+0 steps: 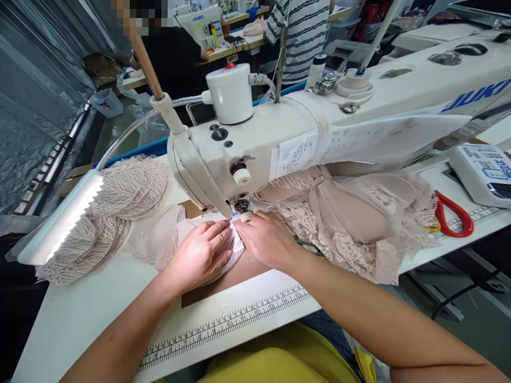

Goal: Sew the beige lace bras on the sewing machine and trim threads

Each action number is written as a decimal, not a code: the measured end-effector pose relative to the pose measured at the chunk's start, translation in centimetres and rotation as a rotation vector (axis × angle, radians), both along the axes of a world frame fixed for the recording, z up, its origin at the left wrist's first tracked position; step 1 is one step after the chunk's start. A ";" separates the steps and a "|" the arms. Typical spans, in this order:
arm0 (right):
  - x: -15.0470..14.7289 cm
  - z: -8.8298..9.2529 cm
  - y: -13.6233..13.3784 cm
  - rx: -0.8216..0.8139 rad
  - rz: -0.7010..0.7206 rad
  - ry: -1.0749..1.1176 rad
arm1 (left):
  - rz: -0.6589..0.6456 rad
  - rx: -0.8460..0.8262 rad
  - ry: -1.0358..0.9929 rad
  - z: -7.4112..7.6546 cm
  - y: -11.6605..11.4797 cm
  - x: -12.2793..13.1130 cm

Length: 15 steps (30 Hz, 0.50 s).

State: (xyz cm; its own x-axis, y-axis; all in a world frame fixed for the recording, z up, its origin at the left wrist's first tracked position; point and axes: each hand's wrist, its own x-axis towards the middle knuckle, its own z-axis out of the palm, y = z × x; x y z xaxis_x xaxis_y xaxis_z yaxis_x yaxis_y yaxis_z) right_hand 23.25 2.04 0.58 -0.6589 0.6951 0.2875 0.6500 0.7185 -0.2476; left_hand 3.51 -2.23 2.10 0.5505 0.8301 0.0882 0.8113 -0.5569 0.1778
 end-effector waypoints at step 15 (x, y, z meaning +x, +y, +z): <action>0.0 0.2 0.0 -0.074 0.052 0.013 | -0.056 -0.059 -0.046 1.2 -0.1 -0.8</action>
